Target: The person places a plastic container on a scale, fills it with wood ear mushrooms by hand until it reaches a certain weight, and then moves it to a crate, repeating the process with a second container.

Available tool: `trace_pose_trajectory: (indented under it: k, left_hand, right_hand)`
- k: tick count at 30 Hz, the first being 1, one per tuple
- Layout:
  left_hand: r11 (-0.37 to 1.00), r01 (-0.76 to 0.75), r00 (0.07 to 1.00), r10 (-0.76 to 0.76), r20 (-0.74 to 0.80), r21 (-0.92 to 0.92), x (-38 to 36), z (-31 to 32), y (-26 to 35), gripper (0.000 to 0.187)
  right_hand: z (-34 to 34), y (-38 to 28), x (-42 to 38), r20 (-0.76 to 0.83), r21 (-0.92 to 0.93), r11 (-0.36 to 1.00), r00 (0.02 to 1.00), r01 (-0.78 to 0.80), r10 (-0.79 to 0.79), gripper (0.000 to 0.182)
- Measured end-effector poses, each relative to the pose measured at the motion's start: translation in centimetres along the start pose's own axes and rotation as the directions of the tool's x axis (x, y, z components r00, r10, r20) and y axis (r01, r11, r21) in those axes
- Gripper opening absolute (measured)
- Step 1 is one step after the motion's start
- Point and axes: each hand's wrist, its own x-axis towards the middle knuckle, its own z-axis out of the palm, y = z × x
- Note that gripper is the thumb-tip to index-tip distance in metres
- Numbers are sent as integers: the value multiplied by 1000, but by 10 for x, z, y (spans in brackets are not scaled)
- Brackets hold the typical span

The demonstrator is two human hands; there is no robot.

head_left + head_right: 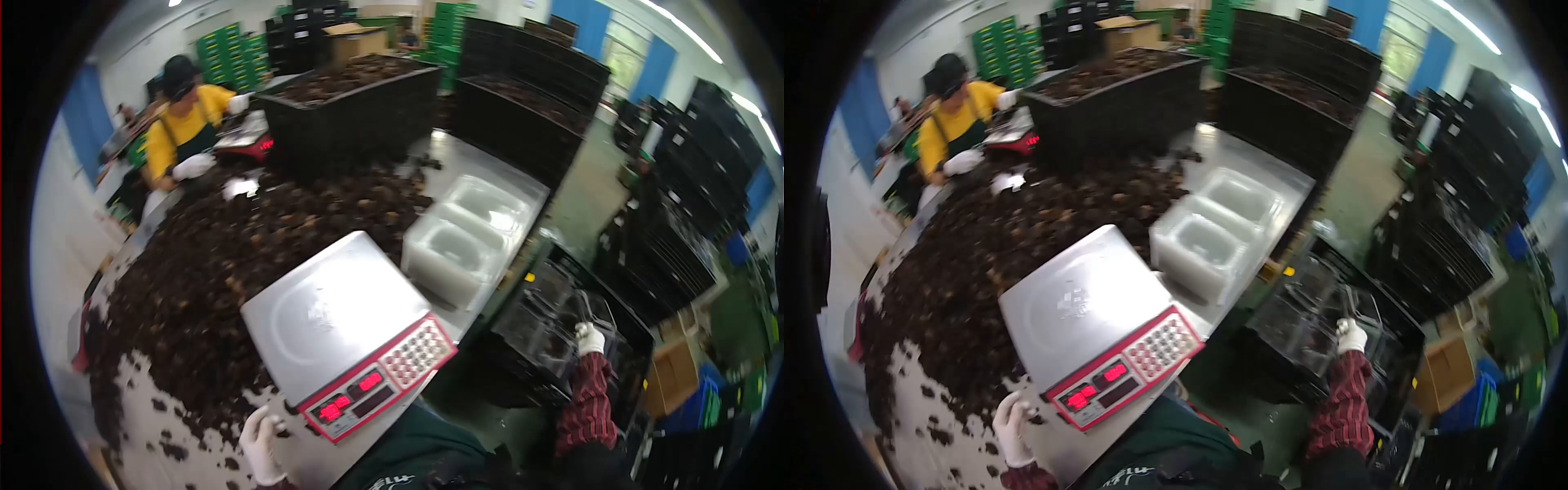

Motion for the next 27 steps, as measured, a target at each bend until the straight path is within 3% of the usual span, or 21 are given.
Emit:
trace_pose_trajectory:
  k: [1, 3, 4, 6, 7, 8, 9, 11, 13, 15, 16, 17, 19, 20, 23, 25, 27]
  left_hand:
    - [999, 17, 1000, -17, 8, 38, 3, -1, 2, 24]
    - [990, -28, 998, 21, 56, 137, 12, 1, 7, 23]
    - [944, -209, 978, 196, 75, 255, 25, -2, -3, 24]
    - [821, -409, 911, 388, 137, 399, 47, -1, 4, 27]
    - [719, -486, 866, 472, 165, 496, 63, -3, 7, 28]
    - [667, -496, 853, 495, 166, 557, 73, 3, 24, 30]
    - [456, -623, 725, 642, 250, 636, 96, -1, 24, 33]
    - [325, -577, 698, 673, 246, 749, 137, -4, 22, 42]
    - [177, -401, 769, 598, 225, 899, 158, 4, 32, 50]
    - [40, -284, 856, 462, 234, 958, 167, 0, 24, 52]
    - [23, -299, 870, 418, 263, 954, 170, -7, 14, 51]
    - [8, -310, 884, 371, 285, 951, 171, -17, 2, 50]
    - [-1, -377, 851, 395, 346, 926, 151, -29, -7, 40]
    - [28, -392, 851, 390, 351, 920, 139, -36, -14, 39]
    - [135, -428, 861, 362, 357, 894, 95, -55, -20, 41]
    - [105, -456, 852, 341, 398, 884, 68, -68, -22, 45]
    - [141, -435, 870, 321, 375, 889, 45, -77, -22, 50]
  right_hand:
    - [16, 21, 12, 165, -40, 996, 983, -79, 84, 42]
    - [100, -11, -51, 214, -249, 968, 977, 44, 10, 52]
    - [127, -15, -59, 285, -291, 930, 948, 224, -139, 55]
    - [196, -62, -117, 373, -411, 814, 890, 412, -262, 50]
    - [224, -77, -142, 445, -354, 733, 794, 580, -414, 39]
    - [247, -87, -163, 469, -316, 721, 762, 617, -447, 34]
    - [267, -92, -179, 487, -278, 706, 729, 651, -481, 28]
    - [303, -94, -202, 668, -221, 207, 303, 953, -680, 20]
    - [337, -88, -228, 791, -154, -32, 104, 988, -603, 22]
    - [354, -60, -222, 898, -173, -222, 61, 960, -437, 30]
    - [359, -49, -221, 940, -258, -140, 215, 956, -264, 36]
    - [360, -42, -219, 929, -264, -168, 202, 950, -311, 36]
    - [361, -42, -218, 917, -326, -108, 286, 939, -280, 35]
    - [360, -46, -218, 930, -279, -129, 235, 952, -282, 34]
    - [360, -47, -213, 937, -220, -28, 203, 975, -286, 31]
    - [358, -47, -206, 946, -195, -48, 175, 980, -271, 28]
    - [357, -47, -207, 941, -167, 28, 168, 986, -293, 28]
